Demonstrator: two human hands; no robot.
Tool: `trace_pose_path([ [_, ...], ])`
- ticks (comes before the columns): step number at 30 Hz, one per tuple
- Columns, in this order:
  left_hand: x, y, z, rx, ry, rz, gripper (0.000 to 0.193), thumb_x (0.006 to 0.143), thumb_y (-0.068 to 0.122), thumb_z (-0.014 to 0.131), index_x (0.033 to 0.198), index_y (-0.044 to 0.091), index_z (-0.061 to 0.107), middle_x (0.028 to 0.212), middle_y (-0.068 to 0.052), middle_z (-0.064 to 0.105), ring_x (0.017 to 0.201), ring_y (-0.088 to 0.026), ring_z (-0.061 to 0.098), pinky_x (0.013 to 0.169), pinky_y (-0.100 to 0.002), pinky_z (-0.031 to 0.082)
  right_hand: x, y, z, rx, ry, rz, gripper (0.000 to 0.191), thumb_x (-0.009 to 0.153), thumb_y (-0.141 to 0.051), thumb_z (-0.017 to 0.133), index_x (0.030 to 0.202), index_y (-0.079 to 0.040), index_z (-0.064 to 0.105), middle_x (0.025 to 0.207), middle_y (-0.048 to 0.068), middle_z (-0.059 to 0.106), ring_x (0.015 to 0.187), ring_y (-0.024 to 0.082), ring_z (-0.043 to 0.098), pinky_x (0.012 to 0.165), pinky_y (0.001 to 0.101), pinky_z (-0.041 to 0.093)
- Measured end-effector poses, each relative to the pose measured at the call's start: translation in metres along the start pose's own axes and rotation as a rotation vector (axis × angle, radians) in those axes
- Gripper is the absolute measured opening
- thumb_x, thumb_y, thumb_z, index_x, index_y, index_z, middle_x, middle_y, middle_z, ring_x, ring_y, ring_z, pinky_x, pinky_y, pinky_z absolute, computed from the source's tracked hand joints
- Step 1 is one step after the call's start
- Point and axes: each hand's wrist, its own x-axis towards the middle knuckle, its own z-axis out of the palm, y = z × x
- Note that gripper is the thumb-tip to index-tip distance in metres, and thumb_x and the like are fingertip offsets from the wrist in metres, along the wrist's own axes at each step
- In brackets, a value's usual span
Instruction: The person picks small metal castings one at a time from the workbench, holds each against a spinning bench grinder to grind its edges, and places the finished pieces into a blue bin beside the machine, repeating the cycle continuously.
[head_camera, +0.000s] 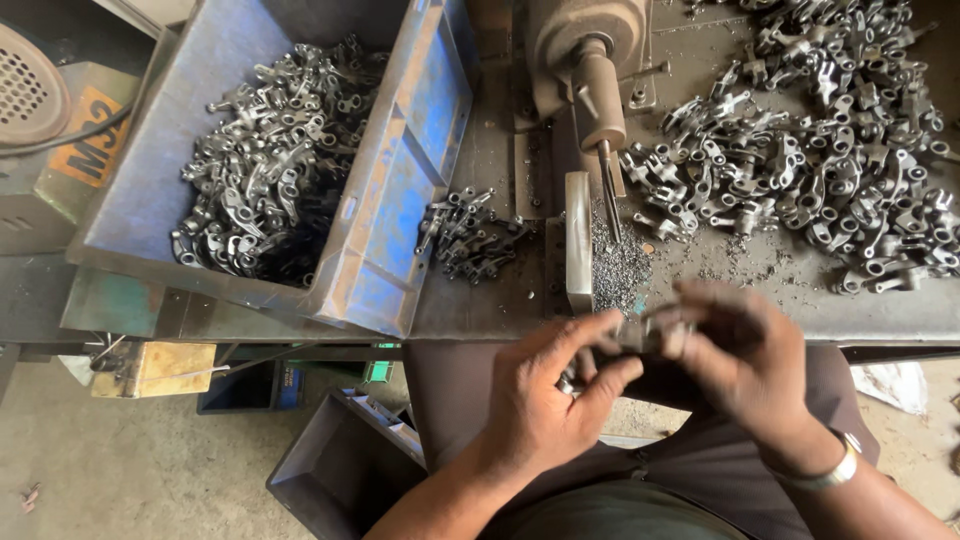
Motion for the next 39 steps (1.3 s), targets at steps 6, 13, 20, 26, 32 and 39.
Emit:
trace_pose_path([
  [6, 0.056, 0.0, -0.021, 0.343, 0.115, 0.16, 0.03, 0.09, 0.018, 0.082, 0.115, 0.004, 0.073, 0.097, -0.01, 0.071, 0.082, -0.026, 0.074, 0.071, -0.034, 0.059, 0.063, 0.016, 0.036, 0.425, 0.29, 0.295, 0.022, 0.099, -0.008, 0.07, 0.118, -0.002, 0.06, 0.093, 0.006, 0.067, 0.071, 0.012, 0.062, 0.066, 0.0291, 0.057],
  [13, 0.083, -0.02, -0.026, 0.308, -0.006, 0.065, 0.022, 0.088, 0.025, 0.083, 0.101, 0.008, 0.078, 0.087, -0.008, 0.071, 0.075, -0.025, 0.073, 0.065, -0.036, 0.058, 0.069, 0.007, 0.048, 0.319, 0.302, 0.23, 0.014, 0.103, -0.014, 0.067, 0.107, -0.003, 0.058, 0.085, 0.005, 0.065, 0.07, 0.012, 0.062, 0.063, 0.0269, 0.052],
  [20, 0.101, -0.035, -0.033, 0.253, -0.058, 0.001, 0.029, 0.079, 0.028, 0.087, 0.099, 0.009, 0.08, 0.077, -0.009, 0.069, 0.067, -0.023, 0.07, 0.059, -0.037, 0.054, 0.087, 0.01, 0.045, 0.013, 0.194, 0.509, 0.057, 0.113, -0.047, 0.041, 0.082, -0.004, 0.065, 0.063, 0.003, 0.055, 0.054, 0.011, 0.047, 0.049, 0.0257, 0.037],
  [26, 0.106, -0.046, -0.031, 0.215, 0.028, 0.135, 0.027, 0.086, 0.028, 0.084, 0.104, 0.008, 0.078, 0.09, -0.009, 0.072, 0.08, -0.026, 0.072, 0.069, -0.035, 0.057, 0.104, 0.025, 0.049, 0.129, 0.217, 0.397, 0.048, 0.112, -0.043, 0.043, 0.09, -0.005, 0.064, 0.071, 0.001, 0.061, 0.056, 0.009, 0.052, 0.05, 0.0253, 0.04],
  [32, 0.105, -0.045, -0.023, 0.187, 0.082, 0.164, 0.02, 0.089, 0.021, 0.081, 0.102, 0.006, 0.079, 0.084, -0.011, 0.072, 0.075, -0.028, 0.072, 0.066, -0.037, 0.056, 0.11, 0.024, 0.052, 0.433, 0.223, 0.543, 0.049, 0.112, -0.045, 0.046, 0.083, -0.009, 0.06, 0.061, 0.001, 0.054, 0.046, 0.01, 0.044, 0.043, 0.0251, 0.034],
  [39, 0.1, -0.032, -0.024, 0.164, 0.005, 0.158, 0.016, 0.085, 0.017, 0.082, 0.095, 0.005, 0.078, 0.079, -0.009, 0.072, 0.066, -0.022, 0.07, 0.059, -0.033, 0.053, 0.089, 0.02, 0.049, 0.297, 0.229, 0.622, 0.046, 0.107, -0.043, 0.047, 0.081, -0.008, 0.063, 0.06, 0.003, 0.057, 0.048, 0.013, 0.049, 0.044, 0.0274, 0.038],
])
